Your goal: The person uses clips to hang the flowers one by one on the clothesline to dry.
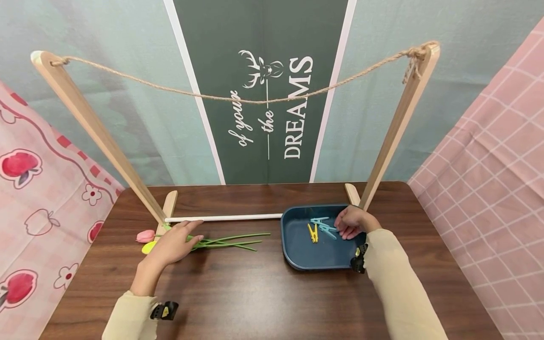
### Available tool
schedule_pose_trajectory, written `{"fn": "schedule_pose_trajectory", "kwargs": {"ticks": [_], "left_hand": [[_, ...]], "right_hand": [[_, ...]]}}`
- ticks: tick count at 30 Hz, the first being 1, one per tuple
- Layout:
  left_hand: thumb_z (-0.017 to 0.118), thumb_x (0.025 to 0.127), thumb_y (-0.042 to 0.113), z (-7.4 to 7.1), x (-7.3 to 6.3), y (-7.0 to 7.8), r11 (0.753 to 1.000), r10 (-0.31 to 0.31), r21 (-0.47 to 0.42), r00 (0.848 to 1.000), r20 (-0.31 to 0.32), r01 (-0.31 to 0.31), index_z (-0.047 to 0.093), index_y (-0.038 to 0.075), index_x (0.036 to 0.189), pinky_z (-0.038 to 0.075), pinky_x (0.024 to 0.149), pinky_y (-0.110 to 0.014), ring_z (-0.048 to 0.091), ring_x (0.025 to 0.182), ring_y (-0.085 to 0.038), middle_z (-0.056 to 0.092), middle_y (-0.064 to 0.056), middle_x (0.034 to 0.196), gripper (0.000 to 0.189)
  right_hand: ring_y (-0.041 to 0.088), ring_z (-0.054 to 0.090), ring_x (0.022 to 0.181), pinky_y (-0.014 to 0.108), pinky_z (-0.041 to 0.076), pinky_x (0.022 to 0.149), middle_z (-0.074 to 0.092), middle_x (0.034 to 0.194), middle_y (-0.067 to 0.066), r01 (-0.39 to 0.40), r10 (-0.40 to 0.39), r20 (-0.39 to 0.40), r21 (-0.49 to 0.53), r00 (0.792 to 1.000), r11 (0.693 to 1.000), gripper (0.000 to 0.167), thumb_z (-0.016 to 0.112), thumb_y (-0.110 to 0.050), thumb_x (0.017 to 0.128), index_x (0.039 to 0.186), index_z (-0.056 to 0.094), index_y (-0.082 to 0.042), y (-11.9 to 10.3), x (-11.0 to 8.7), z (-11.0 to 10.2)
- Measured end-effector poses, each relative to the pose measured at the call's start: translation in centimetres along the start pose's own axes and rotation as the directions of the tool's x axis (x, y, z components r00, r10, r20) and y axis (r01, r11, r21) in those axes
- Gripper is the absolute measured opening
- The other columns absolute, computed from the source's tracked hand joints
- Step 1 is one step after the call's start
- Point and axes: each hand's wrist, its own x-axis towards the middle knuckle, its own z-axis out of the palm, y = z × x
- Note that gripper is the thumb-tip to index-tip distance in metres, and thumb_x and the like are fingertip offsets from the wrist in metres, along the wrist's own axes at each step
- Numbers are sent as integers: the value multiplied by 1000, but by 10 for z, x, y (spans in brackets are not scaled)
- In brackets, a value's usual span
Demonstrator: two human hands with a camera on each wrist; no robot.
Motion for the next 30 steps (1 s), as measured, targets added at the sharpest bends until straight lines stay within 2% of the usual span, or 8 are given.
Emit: {"fn": "schedule_pose_trajectory", "kwargs": {"ticks": [13, 30], "left_hand": [[58, 89, 21, 3, 3, 0, 1000, 8, -4, 1000, 11, -7, 50, 3, 128, 37, 92, -52, 46, 115, -40, 49, -24, 125, 44], [58, 89, 21, 4, 2, -1, 1000, -8, -19, 999, 33, 9, 50, 3, 129, 36, 92, -53, 44, 116, -41, 48, -25, 126, 44]], "right_hand": [[19, 64, 60, 34, 53, 60, 61, 70, 10, -12, 12, 1, 7, 1000, 1000, 11, 55, 6, 84, 94, 58, 9, 1, 2, 1], [18, 63, 59, 32, 52, 58, 62, 66, 8, 22, -23, -20, -63, 1000, 998, 7, 55, 6, 83, 85, 62, 5, 0, 6, 2]]}}
